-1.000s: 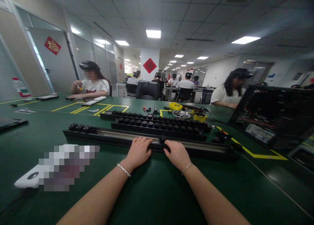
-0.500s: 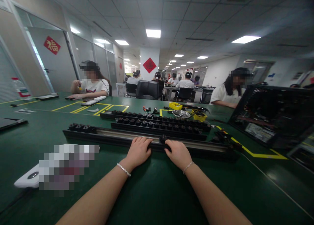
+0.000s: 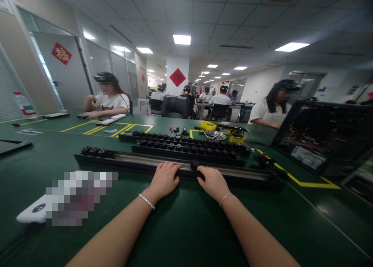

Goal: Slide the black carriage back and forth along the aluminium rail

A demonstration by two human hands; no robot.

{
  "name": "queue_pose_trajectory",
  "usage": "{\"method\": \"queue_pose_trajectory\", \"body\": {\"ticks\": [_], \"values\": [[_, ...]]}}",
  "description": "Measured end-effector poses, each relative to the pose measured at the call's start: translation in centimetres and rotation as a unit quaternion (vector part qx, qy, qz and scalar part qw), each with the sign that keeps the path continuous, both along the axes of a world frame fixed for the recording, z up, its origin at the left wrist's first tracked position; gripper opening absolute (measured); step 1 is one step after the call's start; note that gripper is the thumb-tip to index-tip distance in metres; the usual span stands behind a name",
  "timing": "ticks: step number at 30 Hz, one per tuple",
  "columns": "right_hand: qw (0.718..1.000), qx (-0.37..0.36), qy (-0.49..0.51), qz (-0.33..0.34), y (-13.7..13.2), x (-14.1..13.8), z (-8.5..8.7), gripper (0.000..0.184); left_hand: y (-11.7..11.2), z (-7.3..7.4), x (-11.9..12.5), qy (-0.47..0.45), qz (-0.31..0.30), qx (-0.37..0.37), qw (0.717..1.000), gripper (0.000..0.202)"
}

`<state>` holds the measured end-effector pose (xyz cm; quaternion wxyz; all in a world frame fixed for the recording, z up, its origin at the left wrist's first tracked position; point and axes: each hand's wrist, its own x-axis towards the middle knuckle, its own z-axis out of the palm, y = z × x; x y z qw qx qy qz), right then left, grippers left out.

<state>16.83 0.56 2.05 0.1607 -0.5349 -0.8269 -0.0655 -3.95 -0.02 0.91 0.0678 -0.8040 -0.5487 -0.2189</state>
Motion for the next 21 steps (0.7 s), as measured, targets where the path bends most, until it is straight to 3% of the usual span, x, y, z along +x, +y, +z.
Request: {"method": "queue_pose_trajectory", "body": {"ticks": [9,21], "values": [[1.0,-0.008,0.021,0.004,0.1,0.2,0.2,0.017,0.0,0.0,0.0,0.003,-0.001,0.002,1.0,0.038],[0.999,-0.035,0.013,0.004,0.0,1.1,0.7,0.024,0.0,0.0,0.0,0.0,0.0,-0.005,1.0,0.037]]}}
